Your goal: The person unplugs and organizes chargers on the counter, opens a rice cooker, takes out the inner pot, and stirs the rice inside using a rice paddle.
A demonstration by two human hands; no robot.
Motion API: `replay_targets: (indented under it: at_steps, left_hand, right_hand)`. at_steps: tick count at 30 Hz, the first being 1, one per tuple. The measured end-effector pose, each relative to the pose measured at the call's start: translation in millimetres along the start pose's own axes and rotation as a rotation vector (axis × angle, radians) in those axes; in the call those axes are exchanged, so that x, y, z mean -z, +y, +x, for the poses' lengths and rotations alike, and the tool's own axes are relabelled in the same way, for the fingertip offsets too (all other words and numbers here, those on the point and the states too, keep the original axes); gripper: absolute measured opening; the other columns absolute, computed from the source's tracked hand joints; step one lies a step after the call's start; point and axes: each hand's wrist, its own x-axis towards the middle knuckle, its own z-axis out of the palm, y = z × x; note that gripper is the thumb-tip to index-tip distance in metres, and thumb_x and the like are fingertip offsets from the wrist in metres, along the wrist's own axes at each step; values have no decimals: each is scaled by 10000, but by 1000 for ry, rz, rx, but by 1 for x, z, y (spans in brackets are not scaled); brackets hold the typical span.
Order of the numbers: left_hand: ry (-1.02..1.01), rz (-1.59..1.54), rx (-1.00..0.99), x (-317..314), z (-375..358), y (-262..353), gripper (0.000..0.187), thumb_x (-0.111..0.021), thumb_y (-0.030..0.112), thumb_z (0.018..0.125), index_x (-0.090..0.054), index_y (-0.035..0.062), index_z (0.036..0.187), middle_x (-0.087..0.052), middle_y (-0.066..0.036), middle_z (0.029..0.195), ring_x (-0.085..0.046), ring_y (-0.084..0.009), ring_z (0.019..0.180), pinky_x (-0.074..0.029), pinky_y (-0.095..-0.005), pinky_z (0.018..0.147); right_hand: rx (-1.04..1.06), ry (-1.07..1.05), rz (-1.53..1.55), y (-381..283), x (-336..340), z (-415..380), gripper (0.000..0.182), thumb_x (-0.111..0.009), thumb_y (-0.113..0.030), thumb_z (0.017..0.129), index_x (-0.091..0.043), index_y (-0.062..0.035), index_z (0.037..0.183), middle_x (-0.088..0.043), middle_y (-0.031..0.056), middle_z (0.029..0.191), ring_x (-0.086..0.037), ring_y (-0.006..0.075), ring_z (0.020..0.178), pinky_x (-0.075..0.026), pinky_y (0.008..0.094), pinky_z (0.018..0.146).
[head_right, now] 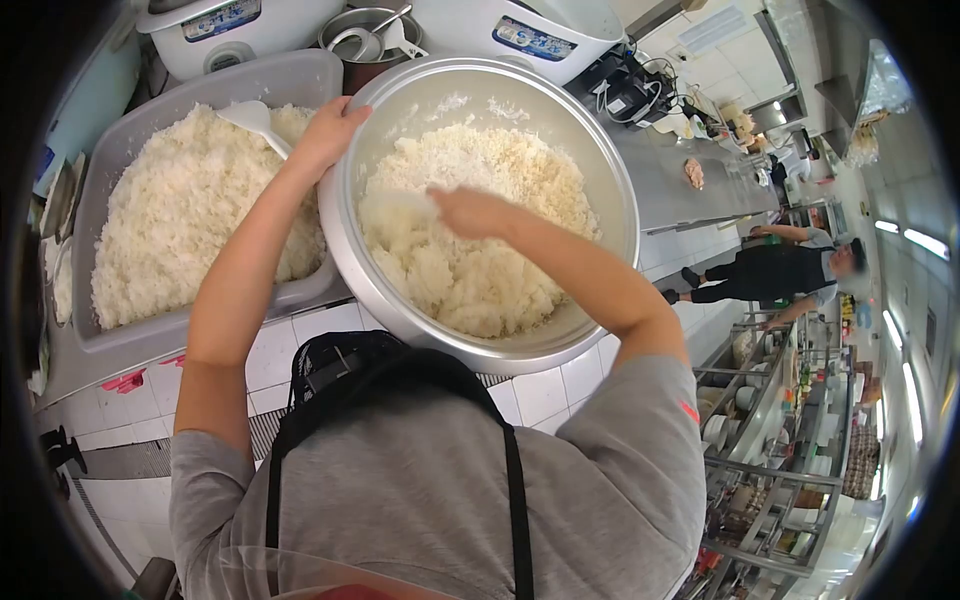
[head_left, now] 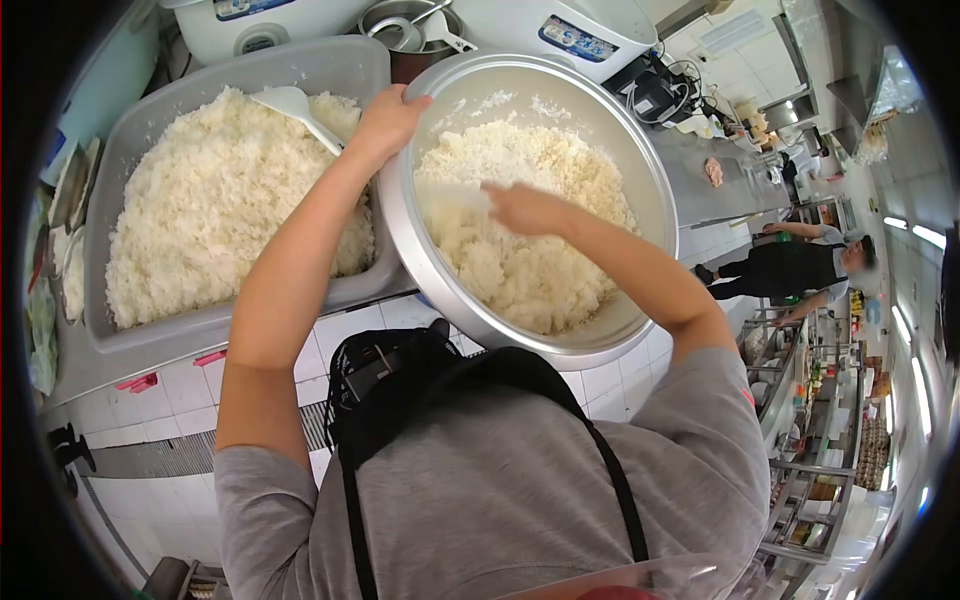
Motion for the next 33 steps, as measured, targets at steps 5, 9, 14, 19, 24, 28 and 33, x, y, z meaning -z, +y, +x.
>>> replay_targets:
  at_steps: [5,9,14,19,24,28,33]
  left_hand:
    - [-85,-79,20,4,5,-1,524,-539,329,802,-475,-50,1159,-561,-219,1085,-563,-305,978,-437,-357,823]
    - [-81,-57,27,4,0,2,537,-545,332,796,-471,-52,1163,-556,-219,1094,-567,-301,972,-440,-356,817]
    - [-10,-25,29,0,4,-6,546,-548,339,793,-470,-52,1166,-555,-216,1097,-568,-292,974,-440,-354,816]
    - [-74,-93,47,3,1,1,521,-557,335,789,-489,-37,1147,-582,-202,1046,-579,-282,941,-448,-342,794]
    - [-46,-67,29,5,-6,11,510,-555,333,791,-497,-41,1132,-599,-193,1010,-582,-279,932,-448,-338,788]
    - [6,-17,-76,-3,9,-11,521,-565,332,787,-494,-50,1135,-590,-203,1031,-578,-290,940,-442,-337,794]
    - [12,-81,9,2,0,2,506,-571,320,787,-507,-56,1120,-586,-214,1034,-577,-296,942,-438,-336,794]
  right_hand:
    - [-114,132,-23,26,23,-14,478,-464,-263,874,-333,-38,1275,-587,187,751,-596,249,596,-490,356,565]
    - [-362,377,97,87,51,18,469,-457,-253,876,-328,-41,1274,-601,180,713,-591,284,517,-497,363,472]
    - [-229,391,-230,79,-20,49,332,-405,-123,862,-312,2,1156,-563,225,678,-575,270,492,-459,387,445]
    - [-156,-190,125,-20,-3,-26,448,-463,-216,878,-299,-7,1238,-556,182,656,-572,227,547,-474,378,503]
    - [-281,219,-151,38,47,16,301,-423,-225,886,-436,-27,1112,-618,170,757,-609,289,616,-489,417,600]
    - [-191,352,-308,50,38,61,228,-408,-108,835,-447,-25,1045,-595,216,894,-585,353,871,-467,451,703]
    - [-112,77,-145,-23,-4,3,294,-383,-91,851,-427,-34,1136,-583,218,915,-576,360,875,-474,427,709]
